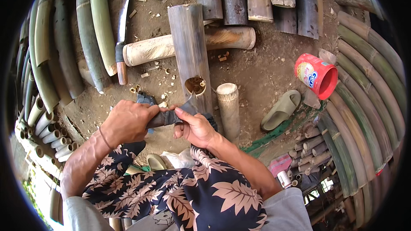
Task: The person carves a hole in a bamboo pole with a hooked knife, measures lengths of several bamboo poles using a tape measure, and cuts a smaller bamboo pole with a handsaw.
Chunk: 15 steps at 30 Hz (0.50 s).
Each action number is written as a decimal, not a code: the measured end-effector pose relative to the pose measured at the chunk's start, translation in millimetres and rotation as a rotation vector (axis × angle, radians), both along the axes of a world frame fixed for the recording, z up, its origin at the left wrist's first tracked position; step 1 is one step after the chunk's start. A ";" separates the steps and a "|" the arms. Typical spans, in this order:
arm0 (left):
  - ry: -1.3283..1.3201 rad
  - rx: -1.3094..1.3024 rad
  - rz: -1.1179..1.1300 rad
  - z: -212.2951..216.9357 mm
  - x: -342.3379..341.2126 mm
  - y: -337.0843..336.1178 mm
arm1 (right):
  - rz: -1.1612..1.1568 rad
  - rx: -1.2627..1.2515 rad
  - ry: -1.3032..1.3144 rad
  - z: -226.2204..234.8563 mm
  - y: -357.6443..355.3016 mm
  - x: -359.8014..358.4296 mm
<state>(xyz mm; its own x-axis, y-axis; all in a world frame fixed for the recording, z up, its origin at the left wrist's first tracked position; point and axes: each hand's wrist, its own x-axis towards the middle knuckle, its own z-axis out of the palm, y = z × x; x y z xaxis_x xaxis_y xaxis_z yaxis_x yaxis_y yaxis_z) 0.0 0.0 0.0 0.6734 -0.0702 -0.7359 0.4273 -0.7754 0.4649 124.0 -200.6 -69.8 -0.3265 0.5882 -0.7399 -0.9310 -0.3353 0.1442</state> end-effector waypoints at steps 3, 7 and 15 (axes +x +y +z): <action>-0.019 -0.164 0.099 -11.9 -16.8 -19.1 | 0.114 -0.134 -0.122 22.4 -7.0 -0.7; 0.010 -0.164 0.404 -34.7 -25.0 -92.3 | 0.345 -0.095 -0.492 23.7 -11.5 21.8; -0.157 0.086 0.185 -0.4 -6.1 -21.2 | 0.053 0.021 -0.047 5.8 -4.0 10.5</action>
